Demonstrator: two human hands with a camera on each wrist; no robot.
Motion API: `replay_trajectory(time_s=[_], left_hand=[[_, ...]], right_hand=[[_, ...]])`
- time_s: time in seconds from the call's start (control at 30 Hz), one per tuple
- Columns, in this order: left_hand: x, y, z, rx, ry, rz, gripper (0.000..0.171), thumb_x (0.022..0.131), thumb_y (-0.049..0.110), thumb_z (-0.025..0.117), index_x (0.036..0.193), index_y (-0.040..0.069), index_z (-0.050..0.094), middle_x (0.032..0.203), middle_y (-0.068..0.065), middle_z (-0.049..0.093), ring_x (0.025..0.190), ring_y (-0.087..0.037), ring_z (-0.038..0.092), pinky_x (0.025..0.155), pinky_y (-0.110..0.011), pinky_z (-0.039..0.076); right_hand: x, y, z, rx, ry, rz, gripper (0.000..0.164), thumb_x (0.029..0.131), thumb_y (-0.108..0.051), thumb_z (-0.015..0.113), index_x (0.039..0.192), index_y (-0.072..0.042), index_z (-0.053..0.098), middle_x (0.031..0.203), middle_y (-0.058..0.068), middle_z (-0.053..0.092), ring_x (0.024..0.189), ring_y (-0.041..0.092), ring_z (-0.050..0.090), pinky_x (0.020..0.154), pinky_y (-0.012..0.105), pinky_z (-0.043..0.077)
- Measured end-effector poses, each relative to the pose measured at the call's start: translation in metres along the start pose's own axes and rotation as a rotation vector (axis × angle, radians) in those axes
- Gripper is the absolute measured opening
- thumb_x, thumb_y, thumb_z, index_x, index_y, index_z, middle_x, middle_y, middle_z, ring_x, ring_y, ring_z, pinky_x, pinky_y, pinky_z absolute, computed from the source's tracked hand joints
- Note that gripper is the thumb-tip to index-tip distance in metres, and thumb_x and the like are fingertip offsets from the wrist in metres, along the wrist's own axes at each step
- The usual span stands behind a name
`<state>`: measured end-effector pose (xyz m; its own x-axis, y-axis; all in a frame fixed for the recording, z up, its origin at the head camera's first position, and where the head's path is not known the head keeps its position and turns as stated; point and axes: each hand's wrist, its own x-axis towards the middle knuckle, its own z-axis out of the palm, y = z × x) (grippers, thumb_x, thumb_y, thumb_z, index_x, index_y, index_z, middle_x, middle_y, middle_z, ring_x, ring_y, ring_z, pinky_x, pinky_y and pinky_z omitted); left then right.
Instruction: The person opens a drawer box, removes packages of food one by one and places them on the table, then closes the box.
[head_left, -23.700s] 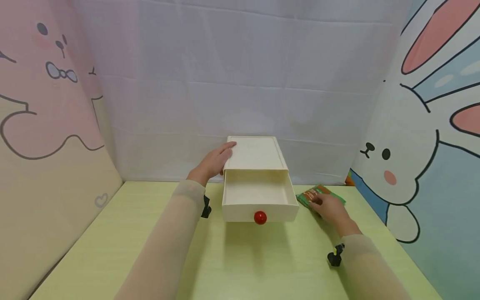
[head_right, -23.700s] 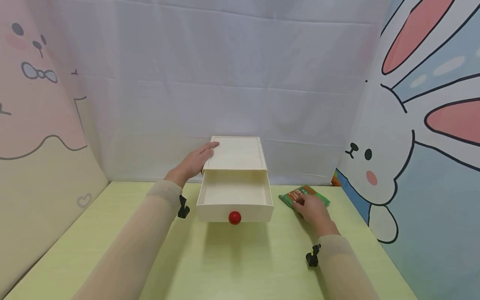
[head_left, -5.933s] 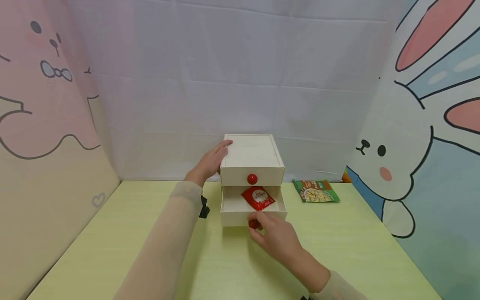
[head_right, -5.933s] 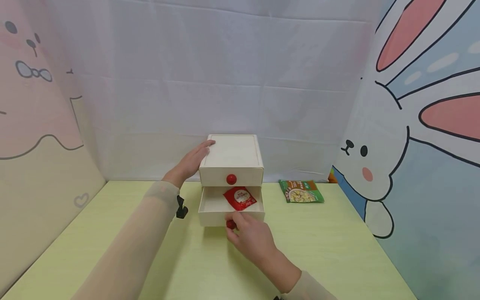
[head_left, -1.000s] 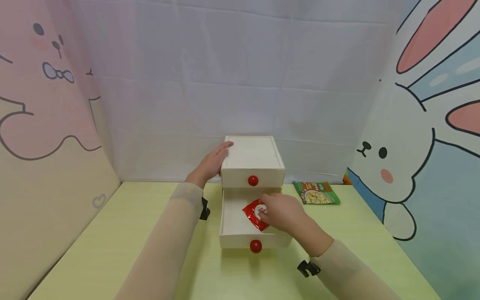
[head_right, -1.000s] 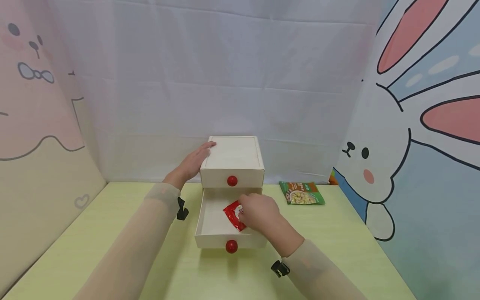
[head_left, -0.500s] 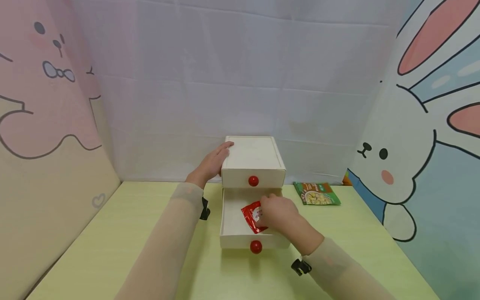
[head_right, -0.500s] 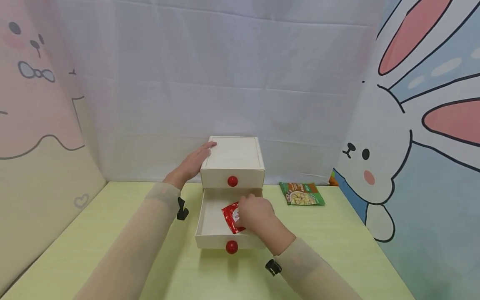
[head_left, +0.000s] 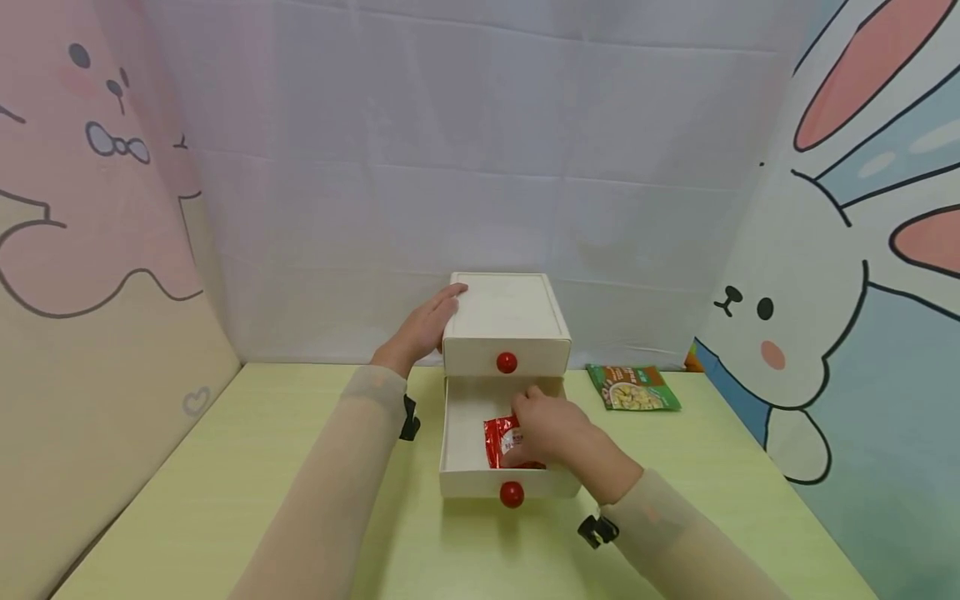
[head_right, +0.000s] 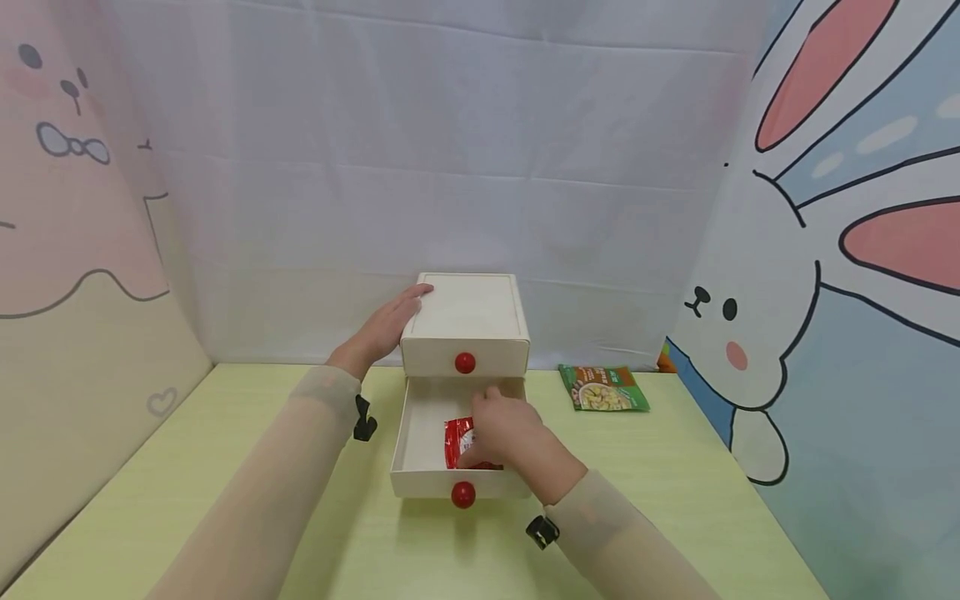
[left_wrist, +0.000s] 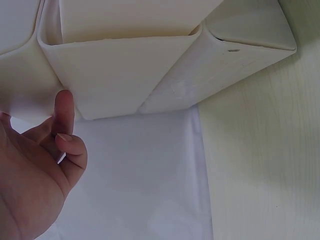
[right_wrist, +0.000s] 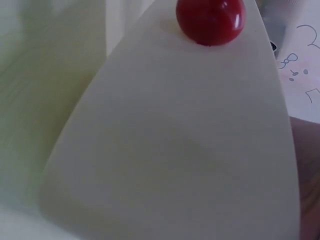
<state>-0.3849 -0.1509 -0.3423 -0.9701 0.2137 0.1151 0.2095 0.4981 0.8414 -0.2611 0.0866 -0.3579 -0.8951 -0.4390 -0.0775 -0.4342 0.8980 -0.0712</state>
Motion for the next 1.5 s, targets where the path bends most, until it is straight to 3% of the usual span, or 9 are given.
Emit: replay_trajectory(time_s=[0.2,0.33,0.6,0.83,1.13,1.37,1.5], left_hand=[[-0.001,0.002,0.001,0.012,-0.001,-0.001,0.054,0.107,0.052,0.023,0.159,0.043,0.030,0.159,0.000,0.039,0.075,-0.029,0.061,0.082,-0.047,0.050],[-0.003,0.003,0.002,0.012,-0.003,-0.018,0.053,0.106,0.054,0.022,0.158,0.046,0.029,0.156,0.001,0.041,0.074,-0.029,0.062,0.086,-0.046,0.048],[-0.004,0.004,0.002,0.000,-0.009,-0.020,0.053,0.106,0.055,0.021,0.158,0.046,0.028,0.155,0.002,0.042,0.075,-0.030,0.061,0.089,-0.051,0.049],[-0.002,0.002,0.002,0.001,-0.006,-0.021,0.052,0.107,0.054,0.021,0.158,0.047,0.029,0.152,0.002,0.045,0.073,-0.030,0.061,0.088,-0.049,0.049],[0.000,0.002,0.002,-0.007,-0.008,-0.025,0.053,0.105,0.055,0.022,0.158,0.047,0.029,0.151,0.001,0.046,0.073,-0.031,0.060,0.089,-0.054,0.050],[0.001,0.000,0.002,0.002,-0.008,-0.017,0.053,0.105,0.055,0.022,0.158,0.047,0.028,0.144,-0.001,0.051,0.070,-0.030,0.060,0.087,-0.054,0.051],[0.001,0.001,0.002,0.011,-0.006,-0.012,0.054,0.105,0.055,0.021,0.158,0.047,0.028,0.142,-0.001,0.054,0.070,-0.031,0.060,0.086,-0.051,0.050]], right_hand=[[-0.003,0.007,0.000,0.156,0.015,-0.007,0.049,0.073,-0.044,0.091,0.102,-0.015,0.063,0.092,0.000,0.060,0.082,0.018,0.054,0.074,0.034,0.051],[-0.008,0.012,-0.006,0.239,0.032,-0.033,0.035,0.079,-0.032,0.089,0.100,-0.015,0.066,0.090,-0.002,0.064,0.081,0.017,0.055,0.076,0.034,0.052],[-0.023,0.021,-0.018,0.229,0.126,-0.070,0.004,0.092,-0.020,0.075,0.091,-0.018,0.072,0.082,-0.008,0.065,0.076,0.013,0.056,0.073,0.031,0.053],[-0.031,0.035,-0.022,0.283,0.136,-0.053,0.005,0.094,-0.024,0.074,0.092,-0.022,0.070,0.082,-0.008,0.064,0.075,0.012,0.056,0.066,0.029,0.050],[-0.040,0.053,-0.028,0.488,0.121,-0.016,0.007,0.096,-0.026,0.071,0.099,-0.020,0.070,0.087,-0.006,0.065,0.078,0.014,0.058,0.067,0.029,0.051],[-0.050,0.074,-0.038,0.643,0.171,0.029,0.014,0.096,-0.030,0.071,0.102,-0.017,0.070,0.089,0.002,0.067,0.068,0.019,0.059,0.059,0.033,0.052],[-0.057,0.087,-0.043,0.731,0.194,0.049,0.019,0.097,-0.031,0.069,0.106,-0.014,0.070,0.095,0.004,0.070,0.076,0.022,0.061,0.061,0.033,0.053]])
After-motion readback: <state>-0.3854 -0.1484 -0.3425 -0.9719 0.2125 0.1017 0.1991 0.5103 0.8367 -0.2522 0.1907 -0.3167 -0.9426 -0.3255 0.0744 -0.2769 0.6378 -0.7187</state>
